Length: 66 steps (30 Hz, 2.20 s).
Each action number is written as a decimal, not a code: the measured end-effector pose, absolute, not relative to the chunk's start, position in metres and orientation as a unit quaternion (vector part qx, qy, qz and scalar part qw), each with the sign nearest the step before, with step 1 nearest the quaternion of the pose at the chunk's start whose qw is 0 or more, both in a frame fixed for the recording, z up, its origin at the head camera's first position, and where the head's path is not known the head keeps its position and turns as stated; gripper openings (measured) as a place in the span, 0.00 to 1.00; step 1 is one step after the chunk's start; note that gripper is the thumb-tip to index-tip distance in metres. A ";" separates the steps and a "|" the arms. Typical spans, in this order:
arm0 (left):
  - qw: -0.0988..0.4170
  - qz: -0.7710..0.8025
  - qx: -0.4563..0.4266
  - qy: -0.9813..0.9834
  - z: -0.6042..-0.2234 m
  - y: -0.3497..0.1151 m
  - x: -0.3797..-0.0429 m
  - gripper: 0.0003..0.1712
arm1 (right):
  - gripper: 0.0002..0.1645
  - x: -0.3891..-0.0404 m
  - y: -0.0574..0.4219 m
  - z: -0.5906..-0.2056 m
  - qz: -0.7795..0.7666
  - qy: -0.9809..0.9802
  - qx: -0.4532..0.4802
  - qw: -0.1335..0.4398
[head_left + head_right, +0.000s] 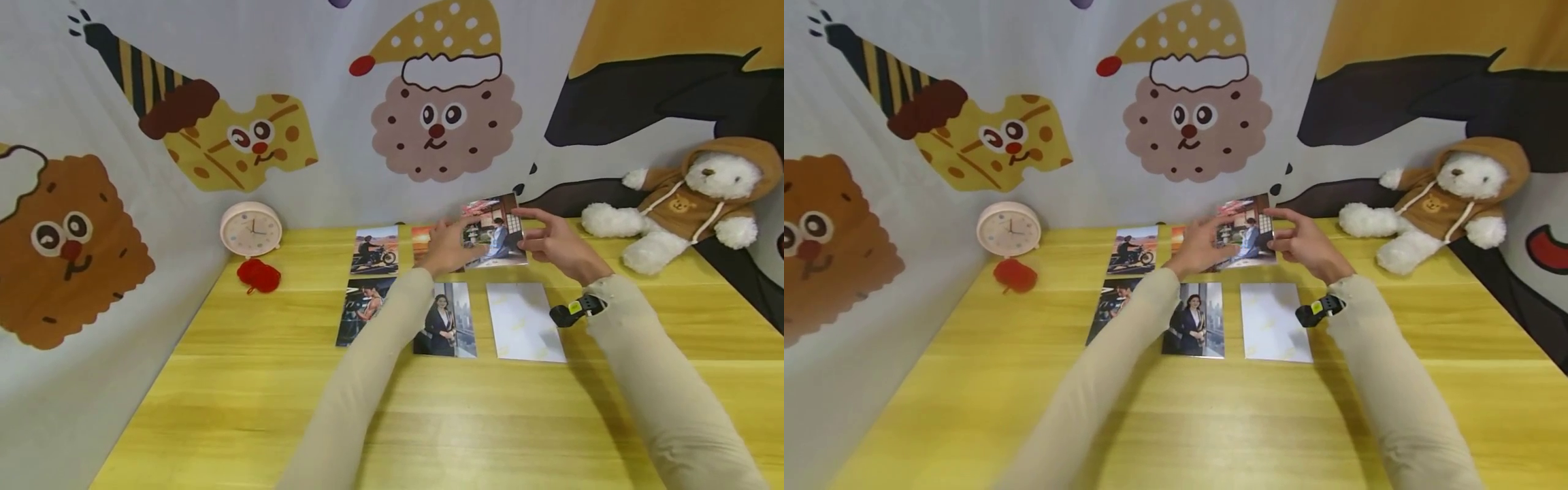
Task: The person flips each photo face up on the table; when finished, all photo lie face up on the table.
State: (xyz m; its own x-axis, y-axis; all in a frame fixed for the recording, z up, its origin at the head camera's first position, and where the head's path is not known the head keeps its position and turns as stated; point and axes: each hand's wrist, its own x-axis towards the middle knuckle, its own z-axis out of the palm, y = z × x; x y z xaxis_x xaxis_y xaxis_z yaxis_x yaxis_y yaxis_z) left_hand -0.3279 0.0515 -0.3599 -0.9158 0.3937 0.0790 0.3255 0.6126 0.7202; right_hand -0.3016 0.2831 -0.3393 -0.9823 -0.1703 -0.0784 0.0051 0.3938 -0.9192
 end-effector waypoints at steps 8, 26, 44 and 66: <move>0.031 0.586 0.187 0.787 -0.364 0.042 -0.331 0.27 | 0.42 -0.302 0.289 -0.342 -0.583 0.808 -0.036 0.075; 0.109 0.612 0.133 0.772 -0.379 0.052 -0.336 0.33 | 0.42 -0.315 0.295 -0.360 -0.508 0.860 0.020 0.046; 0.146 0.465 0.124 0.864 -0.382 0.070 -0.340 0.25 | 0.35 -0.340 0.288 -0.383 -0.329 0.942 0.022 0.063; 0.182 0.457 0.141 0.859 -0.370 0.071 -0.330 0.12 | 0.28 -0.345 0.284 -0.387 -0.238 0.968 0.027 0.080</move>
